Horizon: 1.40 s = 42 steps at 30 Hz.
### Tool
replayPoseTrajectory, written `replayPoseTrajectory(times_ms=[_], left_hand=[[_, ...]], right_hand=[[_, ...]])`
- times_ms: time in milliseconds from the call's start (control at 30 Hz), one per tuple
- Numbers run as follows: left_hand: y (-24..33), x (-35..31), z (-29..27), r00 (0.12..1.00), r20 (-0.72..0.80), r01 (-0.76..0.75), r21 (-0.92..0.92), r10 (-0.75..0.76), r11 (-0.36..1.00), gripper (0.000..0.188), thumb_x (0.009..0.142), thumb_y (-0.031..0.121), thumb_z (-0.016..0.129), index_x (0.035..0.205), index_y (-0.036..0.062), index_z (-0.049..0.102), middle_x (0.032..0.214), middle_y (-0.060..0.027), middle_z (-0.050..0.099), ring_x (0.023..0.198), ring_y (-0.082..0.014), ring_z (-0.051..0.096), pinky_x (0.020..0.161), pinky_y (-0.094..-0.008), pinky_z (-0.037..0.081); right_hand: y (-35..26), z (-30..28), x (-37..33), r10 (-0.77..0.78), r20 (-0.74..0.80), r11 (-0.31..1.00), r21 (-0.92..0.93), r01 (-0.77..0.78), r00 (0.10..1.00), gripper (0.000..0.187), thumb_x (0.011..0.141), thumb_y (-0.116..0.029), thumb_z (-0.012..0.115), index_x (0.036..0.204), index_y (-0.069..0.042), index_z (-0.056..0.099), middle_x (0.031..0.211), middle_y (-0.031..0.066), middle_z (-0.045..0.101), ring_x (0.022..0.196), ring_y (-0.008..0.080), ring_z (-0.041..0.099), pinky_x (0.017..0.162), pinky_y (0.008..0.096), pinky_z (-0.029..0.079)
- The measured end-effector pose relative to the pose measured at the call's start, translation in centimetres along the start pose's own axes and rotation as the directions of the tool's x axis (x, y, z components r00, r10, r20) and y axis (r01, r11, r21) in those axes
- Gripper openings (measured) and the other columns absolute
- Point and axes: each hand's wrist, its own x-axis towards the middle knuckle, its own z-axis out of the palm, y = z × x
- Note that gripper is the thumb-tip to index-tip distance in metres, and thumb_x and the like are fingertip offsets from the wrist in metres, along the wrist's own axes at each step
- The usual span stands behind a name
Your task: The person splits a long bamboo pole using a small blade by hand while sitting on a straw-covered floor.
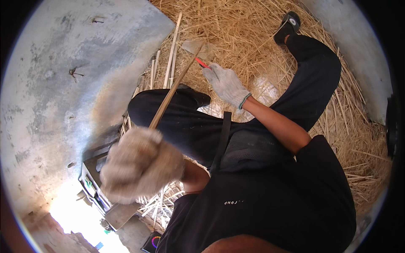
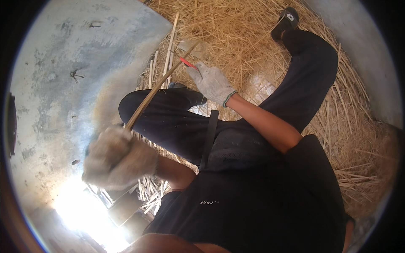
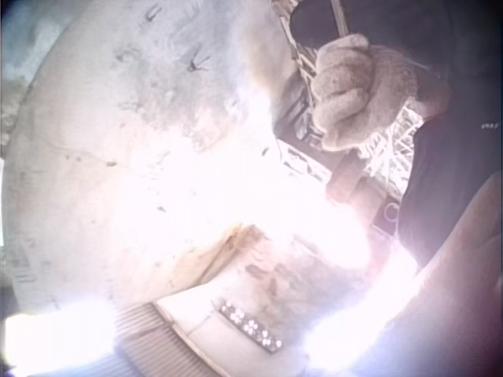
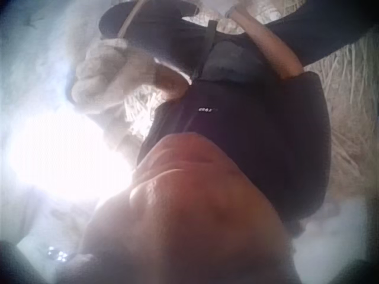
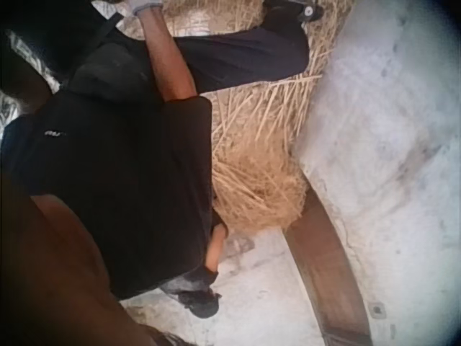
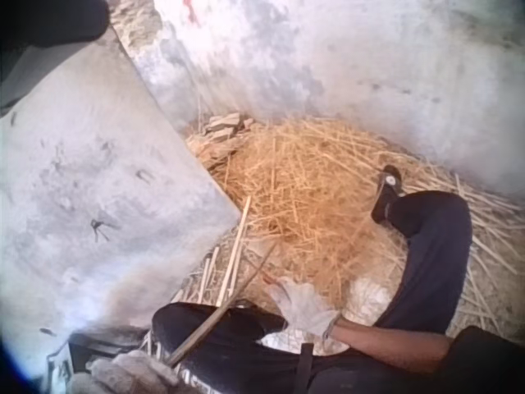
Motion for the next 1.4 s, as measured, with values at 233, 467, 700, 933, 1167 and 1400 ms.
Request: replayPoseTrajectory(times_ms=[233,467,700,933,1167,1400], left_hand=[[2.2,3.0,3.6,0.947,-0.322,0.069,0.196,-0.003,0.978,0.062,0.108,0.052,0.023,0.057,0.0182,0.031,0.045,0.0022,0.029,0.035,-0.009,0.026,0.03,-0.0255,0.03],[2.5,3.0,3.3,0.957,-0.29,0.061,0.142,-0.017,0.988,0.061,0.108,0.051,0.023,0.062,0.014,0.039,0.05,-0.0005,0.031,0.035,-0.0117,0.024,0.027,-0.0273,0.03],[2.1,3.6,5.3,0.876,-0.482,0.143,0.251,-0.005,0.957,0.063,0.108,0.047,0.024,0.05,0.023,0.024,0.039,0.0059,0.024,0.031,-0.0065,0.024,0.026,-0.0244,0.029],[1.9,3.5,5.5,0.808,-0.576,0.116,0.361,0.124,0.925,0.063,0.107,0.048,0.027,0.05,0.0228,0.023,0.039,0.0059,0.023,0.031,-0.006,0.021,0.027,-0.0239,0.023],[2.0,3.3,5.1,0.885,-0.465,0.092,0.21,0.016,0.973,0.063,0.107,0.048,0.029,0.049,0.0223,0.024,0.039,0.0058,0.025,0.031,-0.0055,0.021,0.03,-0.0229,0.022],[2.4,2.6,3.3,0.954,-0.299,0.131,0.38,-0.012,0.916,0.055,0.107,0.041,0.031,0.057,0.0198,0.026,0.049,0.0056,0.02,0.037,-0.0087,0.015,0.035,-0.023,0.018]], right_hand=[[-2.4,0.0,-1.2,0.054,0.015,0.996,0.074,-0.055,0.998,0.044,0.104,-0.044,0.046,0.099,-0.002,0.059,0.066,0.0253,0.059,0.065,0.0454,0.062,0.059,0.052,0.047],[-2.3,1.4,-0.4,0.065,0.188,0.976,-0.218,-0.023,0.98,0.048,0.104,-0.043,0.043,0.098,0.0,0.062,0.072,0.0267,0.065,0.07,0.0448,0.067,0.063,0.0536,0.051],[1.3,2.4,3.1,0.139,0.269,0.938,-0.344,-0.039,0.953,0.053,0.104,-0.043,0.039,0.101,0.002,0.067,0.079,0.029,0.068,0.075,0.0452,0.069,0.067,0.0552,0.054],[-4.2,1.1,0.8,-0.03,0.163,0.959,-0.275,0.074,0.986,0.051,0.105,-0.044,0.039,0.098,0.0,0.065,0.077,0.0298,0.065,0.078,0.0467,0.067,0.067,0.0546,0.053],[3.8,4.2,4.8,0.216,0.216,0.923,-0.362,-0.127,0.952,0.053,0.104,-0.044,0.04,0.099,0.0,0.07,0.091,0.0295,0.07,0.087,0.0443,0.07,0.074,0.0544,0.055],[9.8,7.5,8.6,0.263,0.22,0.903,-0.4,-0.159,0.94,0.057,0.105,-0.046,0.036,0.098,0.001,0.067,0.088,0.0288,0.07,0.086,0.0432,0.071,0.073,0.0546,0.054]])
